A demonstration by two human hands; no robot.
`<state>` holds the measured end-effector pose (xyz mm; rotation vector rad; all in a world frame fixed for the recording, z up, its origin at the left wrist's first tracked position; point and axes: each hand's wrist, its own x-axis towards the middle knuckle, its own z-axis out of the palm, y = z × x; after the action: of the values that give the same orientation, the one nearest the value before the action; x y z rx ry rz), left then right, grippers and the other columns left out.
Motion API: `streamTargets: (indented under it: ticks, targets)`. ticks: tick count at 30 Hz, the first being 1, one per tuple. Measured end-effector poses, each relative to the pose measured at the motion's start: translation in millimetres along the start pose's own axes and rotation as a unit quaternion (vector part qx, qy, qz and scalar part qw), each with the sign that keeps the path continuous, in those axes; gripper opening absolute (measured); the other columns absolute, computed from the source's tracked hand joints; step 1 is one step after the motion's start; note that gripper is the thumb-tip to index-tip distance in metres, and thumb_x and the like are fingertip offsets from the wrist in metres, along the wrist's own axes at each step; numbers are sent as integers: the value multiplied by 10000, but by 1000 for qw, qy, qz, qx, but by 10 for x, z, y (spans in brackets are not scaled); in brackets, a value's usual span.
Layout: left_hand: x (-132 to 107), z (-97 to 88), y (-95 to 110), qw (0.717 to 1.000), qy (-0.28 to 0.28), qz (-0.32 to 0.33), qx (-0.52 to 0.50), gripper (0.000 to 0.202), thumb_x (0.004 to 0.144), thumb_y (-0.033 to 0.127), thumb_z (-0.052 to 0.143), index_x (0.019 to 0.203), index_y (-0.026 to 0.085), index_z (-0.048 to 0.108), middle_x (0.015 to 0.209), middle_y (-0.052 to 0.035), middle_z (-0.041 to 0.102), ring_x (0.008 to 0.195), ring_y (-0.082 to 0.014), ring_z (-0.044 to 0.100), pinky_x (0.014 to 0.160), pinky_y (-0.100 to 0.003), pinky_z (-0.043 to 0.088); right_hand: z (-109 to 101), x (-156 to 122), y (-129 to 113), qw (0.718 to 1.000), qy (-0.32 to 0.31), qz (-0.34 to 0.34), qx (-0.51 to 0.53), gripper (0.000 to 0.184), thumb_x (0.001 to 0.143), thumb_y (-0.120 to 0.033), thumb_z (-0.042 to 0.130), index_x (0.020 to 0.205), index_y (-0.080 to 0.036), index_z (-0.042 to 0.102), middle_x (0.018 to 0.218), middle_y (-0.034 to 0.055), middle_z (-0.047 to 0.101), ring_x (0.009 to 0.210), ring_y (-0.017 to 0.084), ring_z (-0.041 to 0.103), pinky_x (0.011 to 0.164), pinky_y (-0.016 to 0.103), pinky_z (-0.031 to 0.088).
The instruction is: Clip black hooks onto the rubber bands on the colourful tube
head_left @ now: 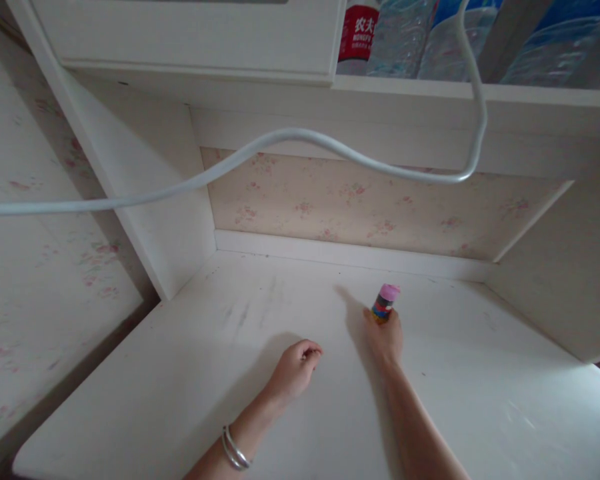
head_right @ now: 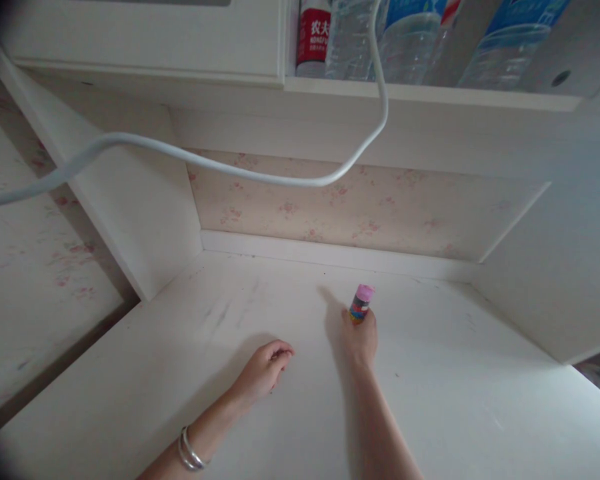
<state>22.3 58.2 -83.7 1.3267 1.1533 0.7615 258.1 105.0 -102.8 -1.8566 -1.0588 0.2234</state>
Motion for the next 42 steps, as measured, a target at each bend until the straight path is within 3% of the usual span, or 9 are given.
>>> streamTargets:
  ticks: [3,5,7,10,12,19,23,28,42]
  targets:
    - [27,-41,38,996,76,27,-30,305,822,410,516,975,169,624,816,-11,587,514,-61,453,439,-182,309,-40,-248,-227,991,-101,-12,90,478,780,-600,539,1024,-191,581,764,35,631,655,192,594,603,301,455]
    - [23,-96,78,991,109,29,-71,396,849,500,470,1082,197,574,899,-8,576,470,-45,426,398,-186,280,-49,-449,-409,933,-254,-6,256,487,779,-530,610,1131,-199,552,761,13,623,597,146,551,568,267,439]
    - [0,-159,126,983,139,49,-108,466,870,560,419,1193,234,500,948,-1,547,452,-35,410,374,-185,266,-42,-639,-571,872,-342,38,349,586,724,-476,703,1216,-234,494,782,4,636,500,102,474,465,224,365]
    - [-51,-236,194,971,180,100,-123,500,884,565,427,1295,280,403,1019,-3,533,510,-36,444,411,-176,318,-20,-836,-720,796,-463,73,384,515,680,-457,753,1096,-237,545,774,9,652,447,65,403,420,192,275]
    - [-83,-262,221,967,193,125,-113,499,897,546,435,1319,284,378,1050,-10,540,550,-40,462,463,-174,359,-13,-887,-748,769,-496,75,395,442,697,-491,732,1008,-211,590,771,22,656,450,57,393,424,188,266]
    - [-120,-272,207,978,130,161,-11,545,918,527,431,1335,176,432,908,-50,618,617,-100,522,574,-214,429,-33,-803,-671,790,-440,94,416,447,815,-572,602,989,-161,644,734,40,625,460,58,400,392,177,237]
    - [-69,-284,162,972,161,166,38,539,914,528,441,1307,159,468,1065,-112,642,844,-173,624,722,-257,480,-4,-766,-633,802,-417,120,412,379,785,-493,676,985,-177,610,631,-18,579,421,68,462,375,174,298]
    - [-7,-306,88,964,160,190,100,474,952,473,392,1306,164,456,1297,-134,564,1161,-210,550,958,-320,433,52,-734,-570,814,-381,122,421,357,748,-430,731,962,-185,583,648,-26,606,450,95,550,433,208,432]
    - [16,-284,22,960,170,183,127,443,972,459,323,1279,166,448,1267,-133,580,1201,-221,532,1016,-381,395,103,-777,-556,845,-354,90,391,331,724,-416,760,896,-178,608,511,-42,563,417,88,488,394,199,375]
